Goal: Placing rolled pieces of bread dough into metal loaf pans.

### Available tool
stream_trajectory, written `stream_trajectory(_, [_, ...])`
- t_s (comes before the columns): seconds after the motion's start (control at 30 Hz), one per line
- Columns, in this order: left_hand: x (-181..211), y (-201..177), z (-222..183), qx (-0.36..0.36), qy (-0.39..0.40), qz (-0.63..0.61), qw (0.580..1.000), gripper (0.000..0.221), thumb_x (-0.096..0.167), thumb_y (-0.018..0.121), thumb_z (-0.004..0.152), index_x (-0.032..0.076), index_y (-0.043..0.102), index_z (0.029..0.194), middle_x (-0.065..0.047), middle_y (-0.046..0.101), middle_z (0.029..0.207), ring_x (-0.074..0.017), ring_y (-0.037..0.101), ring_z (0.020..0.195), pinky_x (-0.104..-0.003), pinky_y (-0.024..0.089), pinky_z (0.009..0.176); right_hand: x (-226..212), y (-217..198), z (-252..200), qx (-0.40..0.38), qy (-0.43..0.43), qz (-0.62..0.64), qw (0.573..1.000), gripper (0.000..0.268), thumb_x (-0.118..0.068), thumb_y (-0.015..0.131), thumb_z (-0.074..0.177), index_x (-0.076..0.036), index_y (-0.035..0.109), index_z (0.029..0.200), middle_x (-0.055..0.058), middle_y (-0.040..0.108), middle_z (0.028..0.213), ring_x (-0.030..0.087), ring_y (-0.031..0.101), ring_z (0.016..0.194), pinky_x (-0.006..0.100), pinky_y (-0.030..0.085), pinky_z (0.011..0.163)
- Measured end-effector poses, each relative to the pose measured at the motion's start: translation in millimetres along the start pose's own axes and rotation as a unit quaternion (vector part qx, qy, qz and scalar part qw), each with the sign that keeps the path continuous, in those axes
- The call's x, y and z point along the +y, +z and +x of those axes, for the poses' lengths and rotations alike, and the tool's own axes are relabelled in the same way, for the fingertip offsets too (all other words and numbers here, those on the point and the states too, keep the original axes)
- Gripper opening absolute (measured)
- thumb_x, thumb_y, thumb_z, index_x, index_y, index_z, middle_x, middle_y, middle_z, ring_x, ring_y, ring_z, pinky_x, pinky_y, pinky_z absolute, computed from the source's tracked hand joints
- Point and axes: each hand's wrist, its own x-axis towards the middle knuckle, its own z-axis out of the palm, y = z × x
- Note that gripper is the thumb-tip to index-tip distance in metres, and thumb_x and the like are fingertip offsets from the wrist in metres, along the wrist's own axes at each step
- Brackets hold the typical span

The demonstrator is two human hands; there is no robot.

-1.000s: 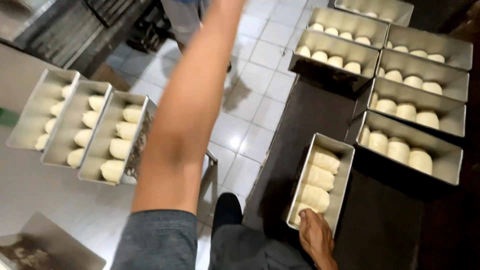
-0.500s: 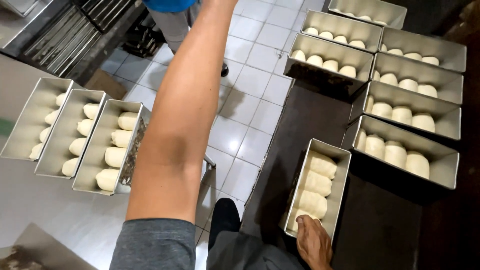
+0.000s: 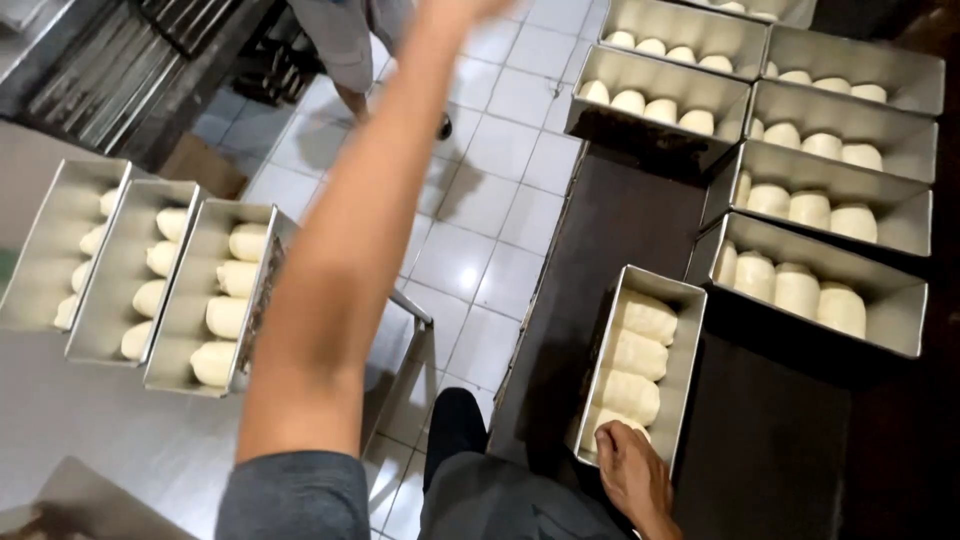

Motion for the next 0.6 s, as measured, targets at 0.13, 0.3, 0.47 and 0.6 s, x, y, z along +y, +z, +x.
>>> stream_trajectory(0.13, [85, 49, -148, -0.131, -0.074, -0.048, 0.987, 0.07, 0.041, 0.069, 0.088, 0.006, 0.048, 0.145, -0.017, 0.076, 0.096, -0.0326, 0.074, 0.086, -0.045, 0.057, 0.08, 30, 12, 17, -0.139, 0.071, 0.089, 0.984, 0.028, -0.031, 0.059, 0.094, -0.007, 0.07, 0.1, 0.014, 0.073, 0.09, 0.031, 0.072, 0.083, 0.044, 0.055, 0.078])
stream_trajectory(0.3, [114, 131, -365, -0.308, -0.172, -0.191, 0.916, 0.073, 0.037, 0.077, 0.086, 0.003, 0.054, 0.145, -0.013, 0.076, 0.11, -0.0284, 0.073, 0.097, -0.039, 0.057, 0.086, 42, 6, 33, -0.247, 0.007, 0.108, 0.963, 0.031, -0.033, 0.057, 0.095, -0.005, 0.07, 0.1, 0.016, 0.074, 0.088, 0.03, 0.071, 0.083, 0.042, 0.056, 0.079])
stream_trajectory(0.47, [162, 150, -439, -0.22, -0.242, -0.202, 0.923, 0.049, 0.022, 0.072, 0.092, 0.01, 0.065, 0.139, -0.015, 0.072, 0.107, -0.0307, 0.071, 0.093, -0.041, 0.057, 0.083, 61, 42, 51, -0.378, -0.022, -0.029, 0.925, 0.028, -0.019, 0.055, 0.093, -0.006, 0.071, 0.112, 0.021, 0.074, 0.111, 0.039, 0.069, 0.102, 0.047, 0.052, 0.091])
stream_trajectory(0.6, [187, 146, -433, -0.173, -0.246, -0.187, 0.935, 0.043, 0.015, 0.07, 0.094, 0.01, 0.068, 0.136, -0.014, 0.073, 0.104, -0.0308, 0.071, 0.094, -0.042, 0.056, 0.083, 102, 107, 72, -0.365, -0.072, -0.063, 0.926, 0.033, -0.021, 0.056, 0.092, -0.005, 0.069, 0.117, 0.023, 0.072, 0.115, 0.042, 0.067, 0.105, 0.047, 0.052, 0.092])
